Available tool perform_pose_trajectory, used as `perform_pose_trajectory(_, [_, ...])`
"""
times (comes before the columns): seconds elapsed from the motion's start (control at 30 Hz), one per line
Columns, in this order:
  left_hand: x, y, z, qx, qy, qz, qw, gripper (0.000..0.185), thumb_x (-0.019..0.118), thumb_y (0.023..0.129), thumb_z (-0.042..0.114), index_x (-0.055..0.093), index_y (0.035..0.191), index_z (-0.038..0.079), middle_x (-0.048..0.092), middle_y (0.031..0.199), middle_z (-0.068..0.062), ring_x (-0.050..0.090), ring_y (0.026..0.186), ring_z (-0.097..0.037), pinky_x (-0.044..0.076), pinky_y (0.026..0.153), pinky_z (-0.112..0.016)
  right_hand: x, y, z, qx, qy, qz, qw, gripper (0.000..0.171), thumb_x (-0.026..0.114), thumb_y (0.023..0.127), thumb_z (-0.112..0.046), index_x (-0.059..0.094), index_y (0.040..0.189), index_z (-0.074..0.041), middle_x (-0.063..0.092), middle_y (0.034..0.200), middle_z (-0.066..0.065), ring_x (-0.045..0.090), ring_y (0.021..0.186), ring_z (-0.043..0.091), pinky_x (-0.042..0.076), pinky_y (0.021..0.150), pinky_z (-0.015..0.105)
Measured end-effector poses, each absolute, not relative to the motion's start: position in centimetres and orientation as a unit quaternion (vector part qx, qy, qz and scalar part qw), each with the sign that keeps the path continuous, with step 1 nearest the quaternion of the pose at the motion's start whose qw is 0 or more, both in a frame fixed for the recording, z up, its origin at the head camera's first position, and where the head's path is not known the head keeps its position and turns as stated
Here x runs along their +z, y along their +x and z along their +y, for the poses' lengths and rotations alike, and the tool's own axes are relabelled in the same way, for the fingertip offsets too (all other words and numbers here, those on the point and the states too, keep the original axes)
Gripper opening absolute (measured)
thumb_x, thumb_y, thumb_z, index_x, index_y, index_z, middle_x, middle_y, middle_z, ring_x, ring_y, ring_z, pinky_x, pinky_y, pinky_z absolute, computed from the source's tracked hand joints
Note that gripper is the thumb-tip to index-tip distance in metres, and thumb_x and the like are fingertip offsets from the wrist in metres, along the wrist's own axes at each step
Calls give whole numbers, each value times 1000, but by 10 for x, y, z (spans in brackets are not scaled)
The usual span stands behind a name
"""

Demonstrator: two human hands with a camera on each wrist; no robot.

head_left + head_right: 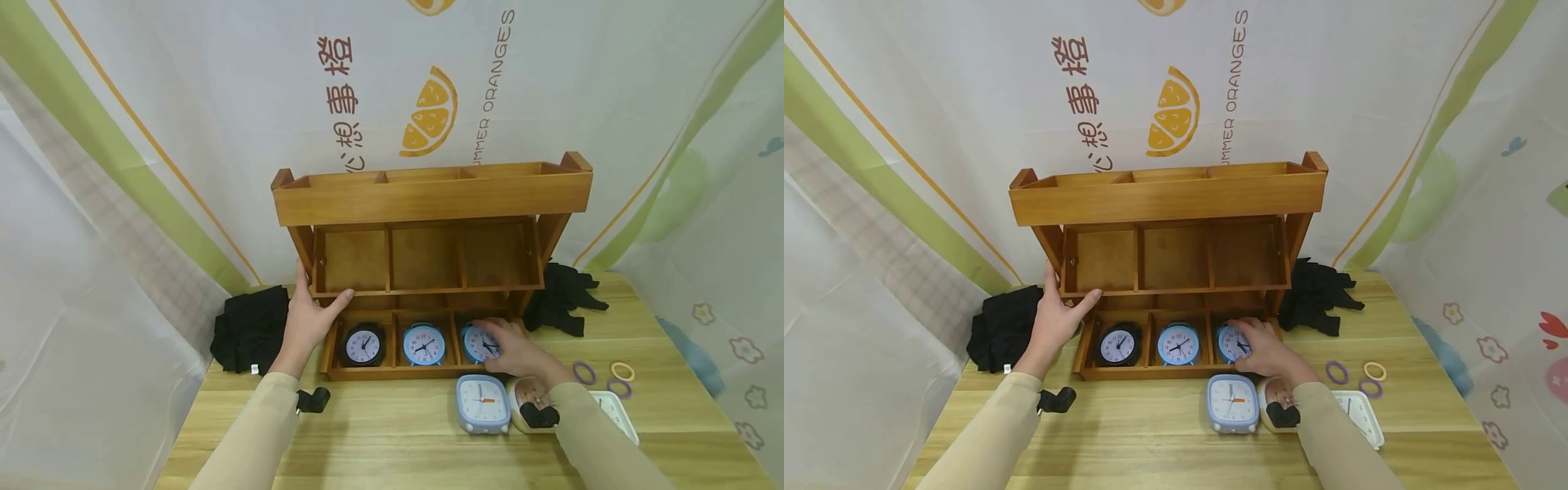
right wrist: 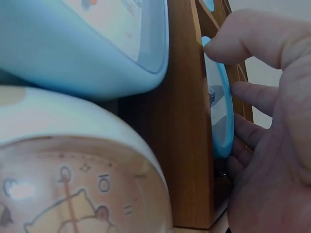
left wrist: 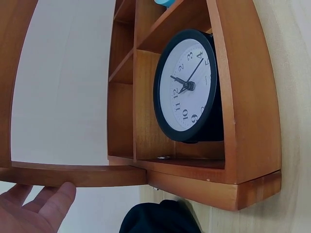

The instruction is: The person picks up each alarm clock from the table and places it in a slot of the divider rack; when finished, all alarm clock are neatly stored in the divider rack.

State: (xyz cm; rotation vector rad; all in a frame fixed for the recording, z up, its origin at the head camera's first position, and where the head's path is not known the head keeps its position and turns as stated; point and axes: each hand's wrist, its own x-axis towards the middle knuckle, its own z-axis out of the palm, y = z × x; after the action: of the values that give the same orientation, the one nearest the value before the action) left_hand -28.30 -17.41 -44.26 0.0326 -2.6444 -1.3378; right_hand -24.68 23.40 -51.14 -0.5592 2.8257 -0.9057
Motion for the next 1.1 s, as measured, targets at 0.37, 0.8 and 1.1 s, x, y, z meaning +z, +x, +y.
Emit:
perform_pose_trajectory(0.37, [-443,-285,-174,-451,-4,-887,100,125,73,85,72,-14,166,34,17,173,-15,28,155,-40,33,117,-62,-513,-235,239,-332,-213,919,-14,80,84,83,-33,53,148,0,53,147,26,47,131,52,41,101,72])
perform_pose_trajectory(0.8, [-441,-283,-175,-458,-3,-883,101,126,74,84,72,-14,166,33,18,172,-16,30,154,-40,34,118,-62,-503,-196,221,-353,-231,907,13,100,89,80,-49,42,159,-11,37,163,20,34,145,50,38,103,77])
perform_pose_trajectory(1.1, [-442,-284,-175,-462,-7,-881,101,126,74,85,71,-14,166,34,17,173,-14,28,155,-39,32,119,-61,-501,-178,212,-268,-250,931,-8,83,92,71,-59,62,136,-18,58,135,2,54,121,34,42,91,60])
